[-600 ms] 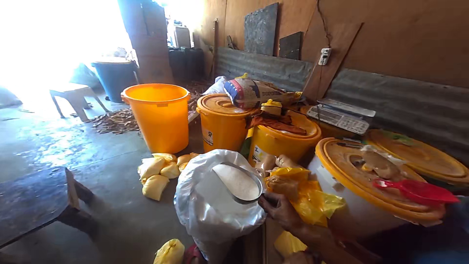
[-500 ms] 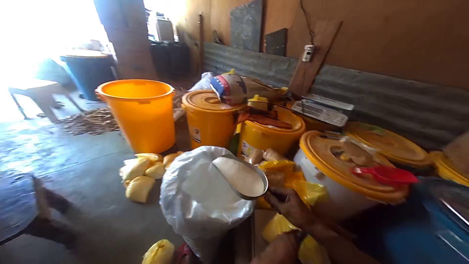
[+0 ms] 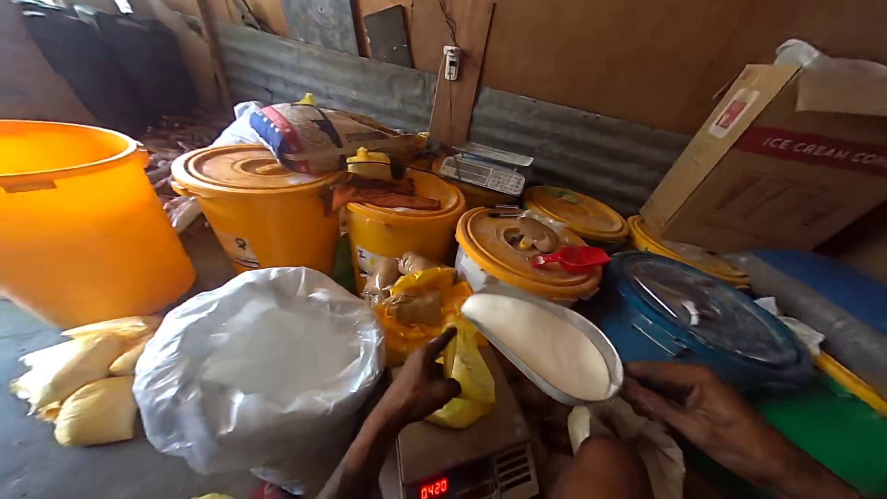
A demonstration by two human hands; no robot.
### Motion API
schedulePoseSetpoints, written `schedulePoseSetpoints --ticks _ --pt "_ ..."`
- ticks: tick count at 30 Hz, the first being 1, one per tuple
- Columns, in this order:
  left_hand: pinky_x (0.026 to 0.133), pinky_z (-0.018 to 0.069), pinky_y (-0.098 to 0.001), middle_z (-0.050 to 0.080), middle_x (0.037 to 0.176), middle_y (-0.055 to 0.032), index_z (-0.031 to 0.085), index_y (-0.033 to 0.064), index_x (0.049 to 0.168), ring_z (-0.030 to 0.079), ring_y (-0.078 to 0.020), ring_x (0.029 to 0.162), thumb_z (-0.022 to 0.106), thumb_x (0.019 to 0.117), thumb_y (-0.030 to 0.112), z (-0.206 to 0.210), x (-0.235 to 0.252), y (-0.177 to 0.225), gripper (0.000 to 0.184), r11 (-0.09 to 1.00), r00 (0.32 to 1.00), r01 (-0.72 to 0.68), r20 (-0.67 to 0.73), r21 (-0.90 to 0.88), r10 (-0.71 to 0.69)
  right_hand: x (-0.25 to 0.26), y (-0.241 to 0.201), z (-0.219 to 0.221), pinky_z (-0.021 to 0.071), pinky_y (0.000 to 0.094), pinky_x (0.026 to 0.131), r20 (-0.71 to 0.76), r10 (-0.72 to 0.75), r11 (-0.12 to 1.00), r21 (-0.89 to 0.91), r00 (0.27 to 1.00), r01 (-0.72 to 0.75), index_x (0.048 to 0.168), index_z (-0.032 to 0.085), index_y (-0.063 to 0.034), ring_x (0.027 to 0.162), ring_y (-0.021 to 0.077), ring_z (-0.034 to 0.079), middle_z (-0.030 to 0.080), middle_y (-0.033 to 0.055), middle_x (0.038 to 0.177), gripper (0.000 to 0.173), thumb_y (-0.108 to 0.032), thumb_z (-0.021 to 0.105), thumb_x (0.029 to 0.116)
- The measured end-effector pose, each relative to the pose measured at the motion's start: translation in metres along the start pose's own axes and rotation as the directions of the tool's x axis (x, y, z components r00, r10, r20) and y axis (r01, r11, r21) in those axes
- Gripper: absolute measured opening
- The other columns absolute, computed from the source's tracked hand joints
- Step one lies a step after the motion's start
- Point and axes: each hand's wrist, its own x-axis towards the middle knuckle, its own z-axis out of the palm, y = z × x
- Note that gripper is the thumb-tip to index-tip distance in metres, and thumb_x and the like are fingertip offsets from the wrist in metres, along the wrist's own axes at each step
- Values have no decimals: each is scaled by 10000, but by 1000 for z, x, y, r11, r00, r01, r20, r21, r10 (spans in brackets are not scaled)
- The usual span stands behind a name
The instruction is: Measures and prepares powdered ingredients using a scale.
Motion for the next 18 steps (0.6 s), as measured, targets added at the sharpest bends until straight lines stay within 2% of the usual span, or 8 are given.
schedulePoseSetpoints --ticks 2,6,10,11,13,15,16,18 --pt "543 568 -346 709 1061 -121 354 98 1585 650 -154 611 686 757 52 -5 -2 6 893 1000 1000 -20 3 -2 20 -15 3 -8 552 167 618 16 37 999 -11 999 -37 1057 769 -102 666 3 629 718 -49 823 209 -280 693 978" --pt "554 578 -327 688 1206 -127 296 78 1605 669 -141 641 700 745 35 -8 -2 12 951 999 996 -43 78 -12 44 -24 9 -13 572 173 686 72 110 992 -77 991 -104 1081 769 -85 722 5 657 741 -40 883 235 -272 703 955" --pt "553 574 -309 669 1247 -115 276 78 1611 656 -121 632 702 746 52 -5 0 12 965 997 985 -73 157 7 71 -8 11 -7 598 221 835 143 183 965 -218 973 -149 1116 776 -116 882 22 710 767 -33 979 314 -365 696 942" --pt "555 573 -310 668 1247 -113 270 78 1614 654 -120 630 702 747 55 -4 0 13 969 997 984 -73 167 10 70 -2 9 -4 597 248 841 161 207 949 -272 965 -158 1122 775 -136 893 26 705 762 -38 982 324 -390 687 942" --pt "546 572 -313 687 1193 -114 263 83 1617 652 -123 612 707 745 65 -5 0 13 978 997 982 -68 179 20 63 14 4 1 593 369 837 210 262 899 -407 942 -160 1136 768 -182 903 79 702 752 -27 990 329 -431 658 950" --pt "538 562 -328 697 1132 -133 260 79 1619 639 -141 591 704 741 74 -7 -1 14 985 998 981 -64 185 27 58 34 -8 7 568 520 832 263 321 824 -551 910 -131 1170 757 -211 934 190 710 751 22 1012 318 -432 638 975" --pt "541 561 -332 694 1147 -139 256 80 1622 636 -144 593 699 741 75 -7 -1 14 986 998 980 -62 190 31 55 46 -18 12 549 570 838 290 358 779 -617 887 -112 1189 748 -213 958 241 708 748 50 1029 320 -433 627 991" --pt "544 563 -330 696 1143 -130 255 84 1623 634 -140 592 693 740 66 -7 -2 16 986 998 981 -58 185 26 52 73 -43 24 524 605 855 343 427 678 -734 837 -46 1204 731 -205 998 303 696 738 90 1047 329 -439 589 1022"
